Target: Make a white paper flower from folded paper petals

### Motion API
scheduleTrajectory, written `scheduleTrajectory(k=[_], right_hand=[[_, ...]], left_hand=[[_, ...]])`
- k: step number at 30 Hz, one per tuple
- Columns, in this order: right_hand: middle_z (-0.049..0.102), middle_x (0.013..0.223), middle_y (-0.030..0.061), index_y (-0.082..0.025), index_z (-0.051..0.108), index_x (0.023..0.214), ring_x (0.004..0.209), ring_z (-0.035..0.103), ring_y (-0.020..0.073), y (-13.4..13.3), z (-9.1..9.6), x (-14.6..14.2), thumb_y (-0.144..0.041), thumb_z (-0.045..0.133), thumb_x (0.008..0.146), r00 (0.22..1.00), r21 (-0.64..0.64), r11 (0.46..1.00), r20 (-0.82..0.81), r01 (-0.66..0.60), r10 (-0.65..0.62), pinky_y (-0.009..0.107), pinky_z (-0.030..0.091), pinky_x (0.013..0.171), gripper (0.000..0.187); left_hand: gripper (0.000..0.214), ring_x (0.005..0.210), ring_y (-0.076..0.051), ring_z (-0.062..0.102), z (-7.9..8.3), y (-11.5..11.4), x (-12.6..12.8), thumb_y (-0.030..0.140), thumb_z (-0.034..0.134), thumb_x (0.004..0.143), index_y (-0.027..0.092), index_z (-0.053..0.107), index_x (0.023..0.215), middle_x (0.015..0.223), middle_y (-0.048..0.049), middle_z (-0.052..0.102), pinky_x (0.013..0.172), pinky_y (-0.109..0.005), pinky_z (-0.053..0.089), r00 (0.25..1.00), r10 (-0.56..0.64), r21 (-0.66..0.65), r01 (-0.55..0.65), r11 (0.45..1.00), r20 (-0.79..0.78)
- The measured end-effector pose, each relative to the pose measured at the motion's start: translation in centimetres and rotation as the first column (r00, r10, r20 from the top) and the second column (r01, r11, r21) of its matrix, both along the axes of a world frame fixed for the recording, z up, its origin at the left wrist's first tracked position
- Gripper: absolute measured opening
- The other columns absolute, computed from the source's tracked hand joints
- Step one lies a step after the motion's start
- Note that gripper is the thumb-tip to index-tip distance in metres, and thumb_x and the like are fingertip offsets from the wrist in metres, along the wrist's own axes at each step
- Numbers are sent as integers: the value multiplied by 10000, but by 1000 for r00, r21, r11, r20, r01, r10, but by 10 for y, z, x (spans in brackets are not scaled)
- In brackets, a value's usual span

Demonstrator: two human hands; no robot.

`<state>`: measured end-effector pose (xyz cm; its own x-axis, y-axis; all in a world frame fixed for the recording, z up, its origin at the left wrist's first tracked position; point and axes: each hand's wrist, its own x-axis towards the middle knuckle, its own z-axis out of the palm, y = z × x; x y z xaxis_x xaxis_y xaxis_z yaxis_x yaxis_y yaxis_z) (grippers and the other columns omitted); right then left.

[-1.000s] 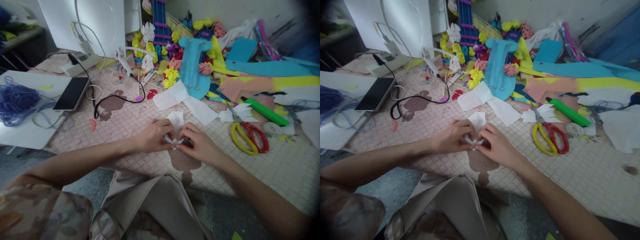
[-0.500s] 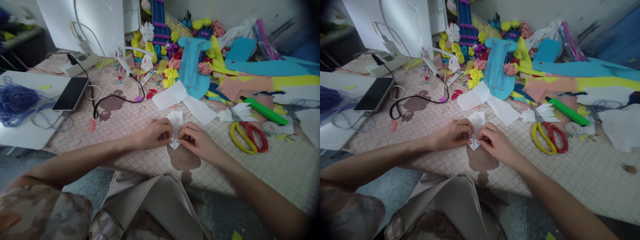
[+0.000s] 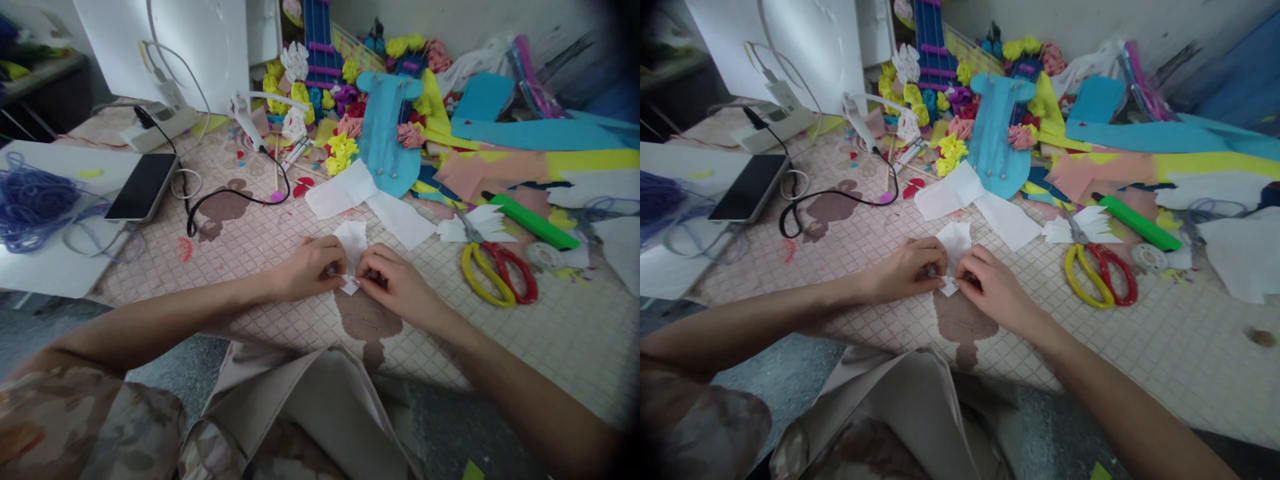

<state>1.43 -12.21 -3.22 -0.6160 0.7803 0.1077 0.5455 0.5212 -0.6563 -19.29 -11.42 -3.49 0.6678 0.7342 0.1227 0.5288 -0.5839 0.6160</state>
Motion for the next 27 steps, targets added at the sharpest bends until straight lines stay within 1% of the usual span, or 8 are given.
scheduleTrajectory(k=[5, 12, 17, 22, 27], right_hand=[[480, 870, 18, -204, 516, 777, 719, 490, 125, 0, -1, 0, -112, 534, 818, 1000, 0, 1000, 2, -1, 1, 262, 400, 625, 102], [483, 881, 21, -204, 524, 783, 734, 495, 129, 0, -1, 0, -109, 536, 817, 1000, -17, 1000, 9, -2, 2, 265, 403, 632, 102], [488, 890, 23, -204, 522, 782, 750, 498, 135, 0, -1, 1, -113, 533, 818, 1000, -12, 1000, 6, -8, 8, 269, 405, 643, 99], [486, 881, 20, -207, 514, 819, 740, 490, 134, 0, -1, 1, -115, 541, 814, 1000, -5, 1000, -2, 16, -16, 262, 400, 628, 96], [471, 924, 23, -207, 512, 831, 755, 490, 128, -1, -2, 0, -105, 543, 812, 1000, 10, 1000, -17, 16, -15, 251, 405, 627, 109]], left_hand=[[78, 845, -138, 538, -1, 1, -1, 221, 613, 801, 150, 593, 822, 924, -30, 563, 830, -321, 362, 1000, -6, -1, 6, 1000, 0], [62, 901, -155, 538, -2, 2, -1, 210, 590, 825, 150, 594, 812, 921, -34, 574, 829, -314, 358, 999, -31, 0, 31, 1000, 23], [58, 894, -160, 542, -3, 2, 0, 194, 606, 800, 150, 581, 828, 926, -37, 575, 821, -313, 359, 1000, -9, 6, 9, 1000, 9], [122, 839, -141, 541, -4, 1, 0, 192, 611, 784, 154, 555, 886, 945, -31, 575, 789, -298, 373, 999, 19, 7, -19, 1000, 32], [35, 892, -144, 544, -3, 0, 0, 189, 587, 814, 164, 586, 840, 931, -26, 571, 835, -310, 358, 999, -14, 21, 13, 1000, 40]])
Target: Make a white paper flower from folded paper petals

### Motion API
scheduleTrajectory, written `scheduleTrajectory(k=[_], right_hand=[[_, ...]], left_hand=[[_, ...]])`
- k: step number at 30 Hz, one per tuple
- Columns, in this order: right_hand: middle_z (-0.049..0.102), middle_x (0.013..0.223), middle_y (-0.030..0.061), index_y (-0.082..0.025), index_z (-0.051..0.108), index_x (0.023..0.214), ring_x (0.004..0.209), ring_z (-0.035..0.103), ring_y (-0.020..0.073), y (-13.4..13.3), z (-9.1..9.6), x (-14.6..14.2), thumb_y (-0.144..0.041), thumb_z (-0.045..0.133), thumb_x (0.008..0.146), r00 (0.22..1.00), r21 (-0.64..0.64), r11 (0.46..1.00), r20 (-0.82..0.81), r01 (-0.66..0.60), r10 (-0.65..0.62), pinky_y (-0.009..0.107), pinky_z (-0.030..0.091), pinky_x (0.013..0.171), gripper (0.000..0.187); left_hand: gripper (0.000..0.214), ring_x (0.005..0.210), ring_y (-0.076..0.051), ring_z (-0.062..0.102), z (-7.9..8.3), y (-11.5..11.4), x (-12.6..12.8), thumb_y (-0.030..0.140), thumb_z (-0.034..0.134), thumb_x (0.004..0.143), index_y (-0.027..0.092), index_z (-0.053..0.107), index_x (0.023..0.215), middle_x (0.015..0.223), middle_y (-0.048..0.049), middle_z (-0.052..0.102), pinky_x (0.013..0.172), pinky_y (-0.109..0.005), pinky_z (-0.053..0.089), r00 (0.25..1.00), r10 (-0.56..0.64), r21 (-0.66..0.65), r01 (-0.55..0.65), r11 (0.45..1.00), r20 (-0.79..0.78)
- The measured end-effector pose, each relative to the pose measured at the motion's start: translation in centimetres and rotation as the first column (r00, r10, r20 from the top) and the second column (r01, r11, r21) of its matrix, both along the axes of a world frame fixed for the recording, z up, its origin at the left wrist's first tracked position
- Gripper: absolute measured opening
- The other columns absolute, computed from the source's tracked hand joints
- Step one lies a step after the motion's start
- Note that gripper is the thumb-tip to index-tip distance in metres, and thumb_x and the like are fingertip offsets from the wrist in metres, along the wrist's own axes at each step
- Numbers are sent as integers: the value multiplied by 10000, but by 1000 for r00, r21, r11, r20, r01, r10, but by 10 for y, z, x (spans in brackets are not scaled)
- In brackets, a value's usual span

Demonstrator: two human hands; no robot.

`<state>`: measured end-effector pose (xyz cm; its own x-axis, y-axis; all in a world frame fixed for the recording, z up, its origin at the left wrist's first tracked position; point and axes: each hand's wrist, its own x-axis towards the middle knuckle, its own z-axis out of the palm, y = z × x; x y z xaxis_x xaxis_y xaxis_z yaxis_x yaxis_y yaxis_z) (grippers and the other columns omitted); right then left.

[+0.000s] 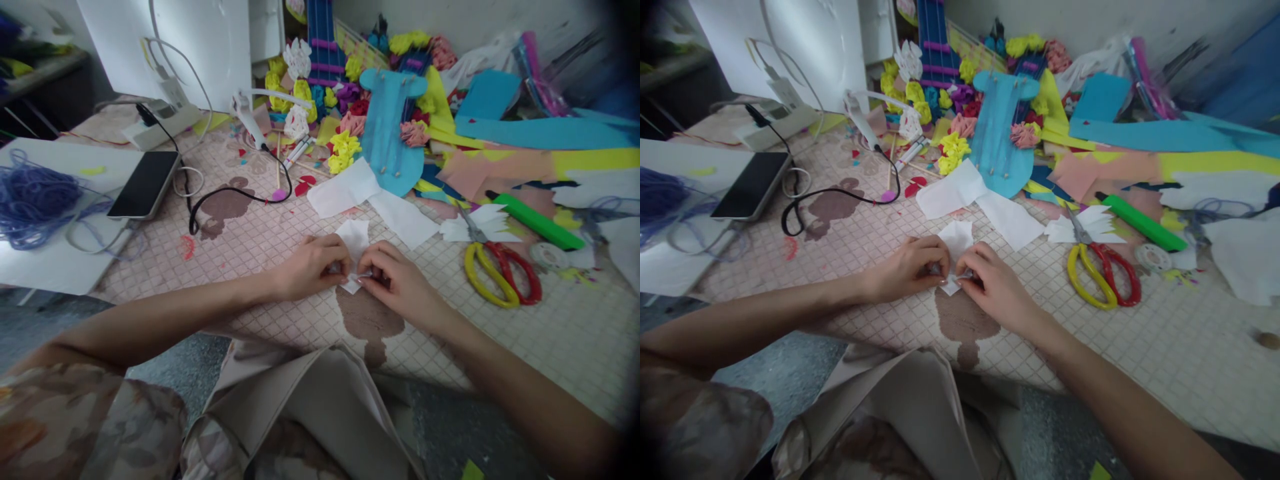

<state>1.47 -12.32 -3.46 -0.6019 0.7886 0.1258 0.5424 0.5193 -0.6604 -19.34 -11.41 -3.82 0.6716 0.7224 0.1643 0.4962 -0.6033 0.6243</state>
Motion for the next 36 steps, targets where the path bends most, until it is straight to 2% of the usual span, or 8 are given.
scheduleTrajectory(k=[6, 18, 24, 28, 30, 33, 36], right_hand=[[480, 912, 21, -206, 522, 801, 808, 514, 144, -1, 1, 0, -103, 572, 786, 1000, 8, 1000, -13, -27, 27, 272, 435, 680, 116], [485, 976, 35, -212, 538, 840, 873, 524, 170, -2, 5, -1, -224, 676, 731, 997, -65, 995, 36, -71, 73, 306, 474, 726, 177], [483, 927, 37, -204, 513, 822, 842, 519, 168, -5, 3, -5, -216, 589, 800, 998, 14, 1000, 68, -16, 15, 314, 459, 722, 80], [466, 913, 31, -205, 485, 824, 823, 520, 168, -7, 0, -8, -223, 627, 772, 995, 26, 999, 93, 32, -34, 313, 457, 703, 153], [459, 922, 30, -207, 468, 838, 822, 520, 166, -7, -1, -8, -227, 635, 769, 995, 16, 999, 91, 49, -50, 309, 459, 699, 182], [453, 937, 32, -210, 458, 861, 825, 513, 168, -7, -1, -8, -231, 640, 767, 994, 13, 998, 88, 64, -65, 308, 459, 691, 206], [450, 928, 30, -211, 459, 869, 830, 507, 170, -8, -1, -9, -230, 639, 770, 995, 9, 998, 80, 61, -62, 303, 457, 678, 206]], left_hand=[[41, 902, -145, 553, 2, -3, 1, 198, 624, 788, 169, 612, 814, 956, -25, 575, 861, -335, 337, 1000, 15, 1, -15, 1000, -20], [287, 940, -180, 543, 2, -3, 1, 350, 745, 668, 167, 594, 830, 995, -28, 553, 849, -347, 329, 998, 12, -2, -12, 1000, -61], [275, 950, -182, 540, 3, 0, -2, 382, 712, 712, 166, 600, 840, 990, -39, 560, 854, -345, 350, 999, -31, -11, 30, 999, -41], [109, 868, -137, 545, 1, 7, -8, 261, 611, 815, 160, 608, 856, 972, -53, 561, 770, -272, 413, 993, -108, -53, 111, 992, 57], [59, 847, -134, 532, 0, 7, -10, 201, 581, 828, 153, 605, 855, 951, -57, 557, 749, -263, 419, 995, -59, -2, 59, 998, 83], [44, 916, -172, 498, 1, 2, -9, 190, 594, 820, 174, 622, 850, 927, -46, 559, 822, -321, 378, 996, 80, 178, -86, 980, 44], [82, 921, -169, 486, 3, -4, -4, 228, 574, 853, 214, 653, 840, 905, -24, 572, 846, -338, 330, 998, 57, 244, -55, 968, -1]])
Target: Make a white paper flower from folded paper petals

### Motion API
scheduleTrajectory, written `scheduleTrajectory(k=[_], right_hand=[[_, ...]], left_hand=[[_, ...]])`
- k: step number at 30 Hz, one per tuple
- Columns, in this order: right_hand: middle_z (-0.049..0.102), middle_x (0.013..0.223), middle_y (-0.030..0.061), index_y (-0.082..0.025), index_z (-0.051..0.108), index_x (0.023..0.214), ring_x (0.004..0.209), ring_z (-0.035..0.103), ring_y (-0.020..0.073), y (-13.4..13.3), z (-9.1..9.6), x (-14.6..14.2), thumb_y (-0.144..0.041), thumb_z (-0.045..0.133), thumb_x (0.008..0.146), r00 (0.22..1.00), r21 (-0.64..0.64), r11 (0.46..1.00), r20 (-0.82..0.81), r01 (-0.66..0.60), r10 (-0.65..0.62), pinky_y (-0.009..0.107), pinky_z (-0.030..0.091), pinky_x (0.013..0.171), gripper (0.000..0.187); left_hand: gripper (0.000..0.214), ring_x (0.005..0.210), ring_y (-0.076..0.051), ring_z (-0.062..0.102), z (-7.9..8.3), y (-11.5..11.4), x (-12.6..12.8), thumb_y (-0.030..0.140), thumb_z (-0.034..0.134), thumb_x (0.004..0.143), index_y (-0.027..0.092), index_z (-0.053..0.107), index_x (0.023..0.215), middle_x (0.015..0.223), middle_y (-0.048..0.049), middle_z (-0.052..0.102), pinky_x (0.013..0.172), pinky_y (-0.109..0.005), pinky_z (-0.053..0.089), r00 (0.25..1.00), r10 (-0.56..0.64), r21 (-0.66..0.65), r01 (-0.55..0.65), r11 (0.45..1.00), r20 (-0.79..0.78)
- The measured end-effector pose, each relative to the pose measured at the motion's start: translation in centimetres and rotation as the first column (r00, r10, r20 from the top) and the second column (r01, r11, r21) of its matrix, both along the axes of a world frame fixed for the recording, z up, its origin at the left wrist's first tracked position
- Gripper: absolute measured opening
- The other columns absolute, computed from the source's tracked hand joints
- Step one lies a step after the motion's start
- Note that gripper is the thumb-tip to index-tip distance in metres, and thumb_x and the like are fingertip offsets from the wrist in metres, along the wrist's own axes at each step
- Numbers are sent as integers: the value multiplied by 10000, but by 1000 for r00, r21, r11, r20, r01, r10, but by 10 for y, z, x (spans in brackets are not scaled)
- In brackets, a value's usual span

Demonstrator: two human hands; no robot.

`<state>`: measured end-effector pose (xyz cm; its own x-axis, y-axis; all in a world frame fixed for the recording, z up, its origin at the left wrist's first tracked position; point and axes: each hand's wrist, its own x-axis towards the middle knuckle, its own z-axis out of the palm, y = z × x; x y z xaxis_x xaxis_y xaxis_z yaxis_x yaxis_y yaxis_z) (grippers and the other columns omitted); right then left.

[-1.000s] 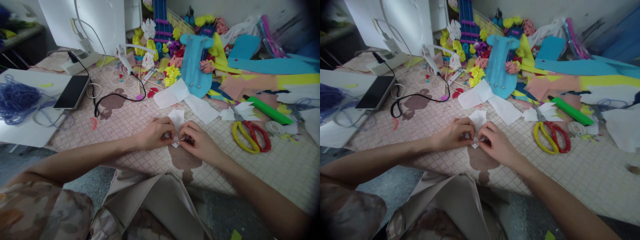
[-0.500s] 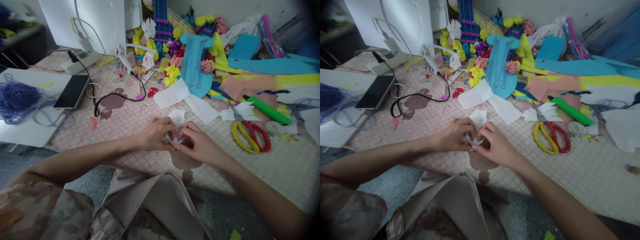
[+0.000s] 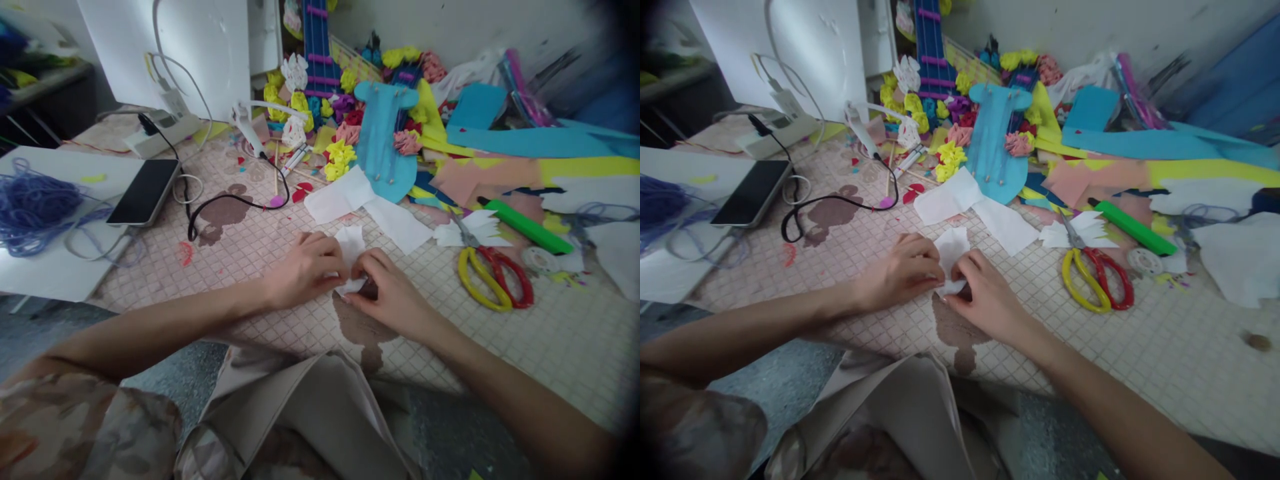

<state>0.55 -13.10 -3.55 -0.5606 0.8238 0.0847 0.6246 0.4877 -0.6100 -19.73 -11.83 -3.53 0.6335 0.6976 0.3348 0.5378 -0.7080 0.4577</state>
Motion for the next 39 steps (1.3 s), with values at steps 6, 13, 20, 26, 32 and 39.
scheduleTrajectory(k=[6, 13, 20, 26, 32, 39], right_hand=[[447, 914, 20, -213, 459, 859, 772, 509, 154, 3, 1, 4, -233, 645, 765, 999, -3, 999, -5, 45, -45, 297, 458, 657, 208], [487, 889, 33, -216, 489, 826, 781, 517, 169, 13, 1, 18, -196, 583, 799, 997, 66, 995, -8, 72, -71, 300, 452, 640, 99], [491, 906, 35, -215, 494, 849, 771, 521, 157, 15, -2, 19, -124, 527, 811, 999, 57, 998, -38, 36, -34, 297, 450, 657, 104], [511, 904, 34, -212, 515, 854, 755, 508, 142, 7, 4, 18, -146, 508, 849, 992, 111, 993, -112, -45, 57, 269, 421, 635, 66], [539, 794, -3, -211, 480, 765, 737, 525, 139, -3, -1, 5, -206, 564, 839, 994, 37, 994, -20, -108, 108, 273, 403, 652, 112], [556, 751, -20, -221, 413, 767, 672, 521, 141, -4, -3, -1, -228, 617, 784, 997, 16, 1000, 67, 26, -27, 256, 364, 566, 205]], left_hand=[[109, 962, -168, 484, -4, -2, 6, 262, 564, 872, 234, 669, 886, 942, -18, 613, 863, -329, 293, 993, -108, -125, 102, 987, -41], [121, 948, -177, 489, -1, 1, 7, 269, 565, 861, 238, 663, 924, 936, -13, 625, 862, -335, 292, 995, -84, -198, 71, 978, -57], [110, 945, -178, 484, 0, 0, 7, 265, 576, 851, 231, 654, 920, 933, -13, 620, 867, -331, 285, 995, -79, -210, 63, 976, -68], [103, 960, -173, 487, -1, 0, 7, 257, 576, 852, 228, 648, 920, 946, -10, 617, 863, -321, 285, 995, -82, -195, 71, 978, -50], [74, 933, -169, 489, -2, 0, 7, 244, 583, 840, 209, 642, 868, 926, -11, 618, 837, -317, 297, 997, -64, -184, 53, 982, -53], [71, 947, -182, 480, -4, 0, 8, 230, 565, 846, 202, 617, 886, 947, -21, 610, 824, -328, 306, 998, 2, -157, -11, 988, -56]])
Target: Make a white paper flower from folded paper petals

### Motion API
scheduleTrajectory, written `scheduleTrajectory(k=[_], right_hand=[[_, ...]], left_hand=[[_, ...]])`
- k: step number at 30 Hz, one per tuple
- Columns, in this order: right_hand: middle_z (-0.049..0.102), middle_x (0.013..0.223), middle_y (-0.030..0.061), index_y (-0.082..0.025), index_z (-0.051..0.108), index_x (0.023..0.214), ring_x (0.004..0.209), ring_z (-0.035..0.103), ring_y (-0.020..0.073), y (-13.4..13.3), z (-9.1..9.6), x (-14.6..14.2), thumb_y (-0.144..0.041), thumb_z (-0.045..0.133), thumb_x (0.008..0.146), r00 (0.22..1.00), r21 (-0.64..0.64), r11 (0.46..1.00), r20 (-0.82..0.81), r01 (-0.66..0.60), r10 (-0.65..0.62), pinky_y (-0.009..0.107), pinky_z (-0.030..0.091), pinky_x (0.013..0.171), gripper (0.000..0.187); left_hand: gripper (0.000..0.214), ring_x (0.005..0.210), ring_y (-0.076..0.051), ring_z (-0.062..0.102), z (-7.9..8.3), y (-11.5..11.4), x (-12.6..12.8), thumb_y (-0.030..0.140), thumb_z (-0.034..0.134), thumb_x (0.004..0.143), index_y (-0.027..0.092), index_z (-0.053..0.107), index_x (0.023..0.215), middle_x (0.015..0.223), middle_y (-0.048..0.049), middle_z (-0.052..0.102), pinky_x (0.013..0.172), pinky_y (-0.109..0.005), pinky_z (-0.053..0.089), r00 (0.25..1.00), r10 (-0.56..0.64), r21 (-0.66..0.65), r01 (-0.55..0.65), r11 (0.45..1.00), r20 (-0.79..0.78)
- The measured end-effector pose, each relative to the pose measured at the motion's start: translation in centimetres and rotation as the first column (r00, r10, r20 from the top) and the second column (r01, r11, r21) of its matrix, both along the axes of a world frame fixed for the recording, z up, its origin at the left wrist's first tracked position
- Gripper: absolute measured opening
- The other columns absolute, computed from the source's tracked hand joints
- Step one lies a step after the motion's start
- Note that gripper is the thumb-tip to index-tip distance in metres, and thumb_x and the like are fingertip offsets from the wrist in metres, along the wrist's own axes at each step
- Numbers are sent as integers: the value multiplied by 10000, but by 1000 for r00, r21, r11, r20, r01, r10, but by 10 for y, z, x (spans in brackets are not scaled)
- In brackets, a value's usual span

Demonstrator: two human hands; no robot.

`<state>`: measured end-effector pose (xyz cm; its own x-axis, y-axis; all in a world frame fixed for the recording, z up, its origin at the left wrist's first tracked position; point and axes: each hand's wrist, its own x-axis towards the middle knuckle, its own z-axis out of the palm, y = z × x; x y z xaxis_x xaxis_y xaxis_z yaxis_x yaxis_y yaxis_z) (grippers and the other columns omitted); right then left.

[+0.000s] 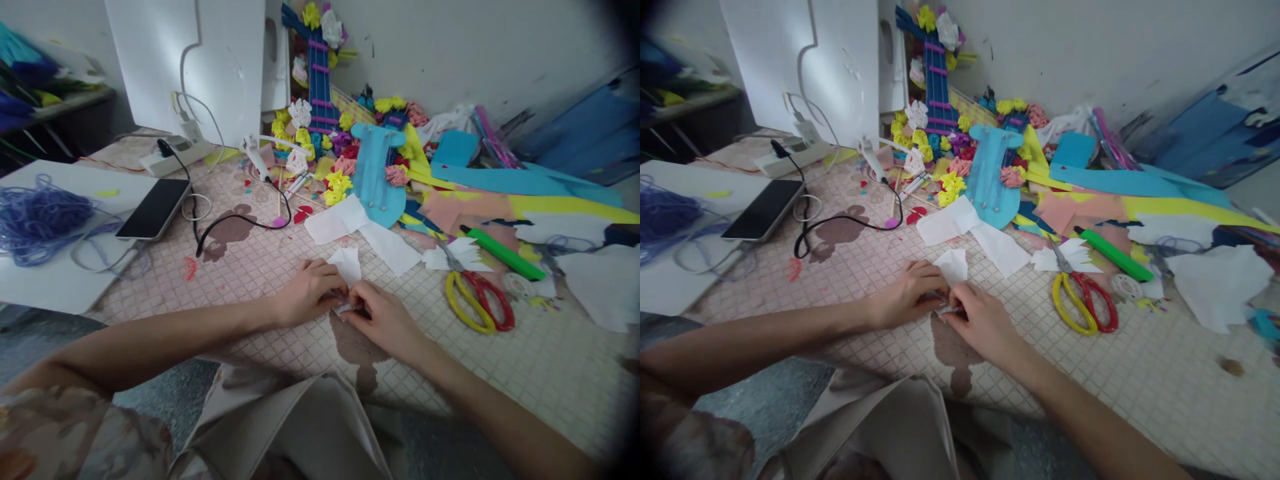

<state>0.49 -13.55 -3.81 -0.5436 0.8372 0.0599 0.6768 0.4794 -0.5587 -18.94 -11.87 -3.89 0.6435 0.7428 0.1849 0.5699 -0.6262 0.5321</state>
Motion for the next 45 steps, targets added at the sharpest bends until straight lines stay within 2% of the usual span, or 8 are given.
scheduleTrajectory(k=[9, 18, 22, 25, 31, 34, 41, 45], right_hand=[[559, 756, -16, -223, 408, 794, 666, 536, 149, -1, -1, 1, -250, 600, 793, 999, 30, 999, 31, 12, -13, 264, 374, 571, 193], [528, 720, -29, -226, 409, 767, 621, 493, 135, -3, 0, -1, -240, 628, 759, 999, 55, 998, -24, 34, -33, 259, 357, 551, 220], [517, 695, -25, -219, 459, 760, 595, 471, 122, 4, 3, 11, -282, 577, 813, 981, -23, 999, -190, 31, -34, 251, 364, 538, 144], [528, 684, -13, -210, 503, 786, 605, 484, 130, 25, 4, 25, -295, 479, 874, 948, -32, 988, -279, 154, -157, 256, 381, 548, 125], [609, 777, 23, -193, 582, 838, 683, 539, 156, 75, 5, 29, -215, 483, 835, 979, 67, 987, -148, 148, -137, 292, 412, 627, 102], [614, 793, 25, -187, 594, 831, 706, 550, 156, 86, 6, 19, -191, 508, 808, 988, 66, 994, -136, 83, -73, 297, 421, 647, 90], [614, 892, 24, -203, 553, 929, 762, 595, 153, 90, 1, 13, -323, 599, 786, 894, -358, 932, -435, -63, -106, 302, 475, 672, 192], [597, 821, -2, -218, 522, 959, 750, 592, 138, 89, -2, 14, -287, 662, 744, 819, -430, 897, -548, -101, -170, 270, 467, 649, 266]], left_hand=[[214, 966, -221, 437, -3, -6, 3, 380, 629, 802, 198, 576, 900, 1001, -55, 548, 797, -358, 307, 995, 90, 175, -81, 981, -42], [158, 1013, -252, 436, -3, 3, -5, 256, 579, 836, 191, 509, 962, 1076, -84, 533, 869, -438, 308, 958, 276, 295, -243, 924, -76], [184, 1003, -231, 478, -5, 15, -14, 260, 548, 842, 185, 517, 1008, 1064, -78, 550, 837, -394, 359, 944, 327, 177, -328, 928, 33], [167, 882, -176, 538, -4, 29, -19, 272, 485, 869, 165, 533, 988, 994, -70, 577, 759, -320, 406, 946, 308, 68, -315, 947, 97], [332, 701, -172, 554, 13, 50, -6, 452, 445, 870, 161, 582, 788, 800, -56, 603, 613, -282, 399, 931, 321, 15, -324, 946, -175], [229, 633, -149, 539, 17, 56, 3, 383, 533, 809, 165, 583, 763, 756, -33, 608, 554, -254, 363, 930, 291, -10, -301, 954, -224], [129, 584, -93, 507, 11, 69, 0, 278, 574, 773, 149, 568, 770, 660, 15, 579, 540, -208, 362, 983, 167, -210, -149, 966, 73], [176, 564, -87, 515, 12, 72, -1, 308, 582, 779, 146, 528, 822, 656, 17, 581, 516, -198, 372, 962, 177, -427, -73, 901, 210]])
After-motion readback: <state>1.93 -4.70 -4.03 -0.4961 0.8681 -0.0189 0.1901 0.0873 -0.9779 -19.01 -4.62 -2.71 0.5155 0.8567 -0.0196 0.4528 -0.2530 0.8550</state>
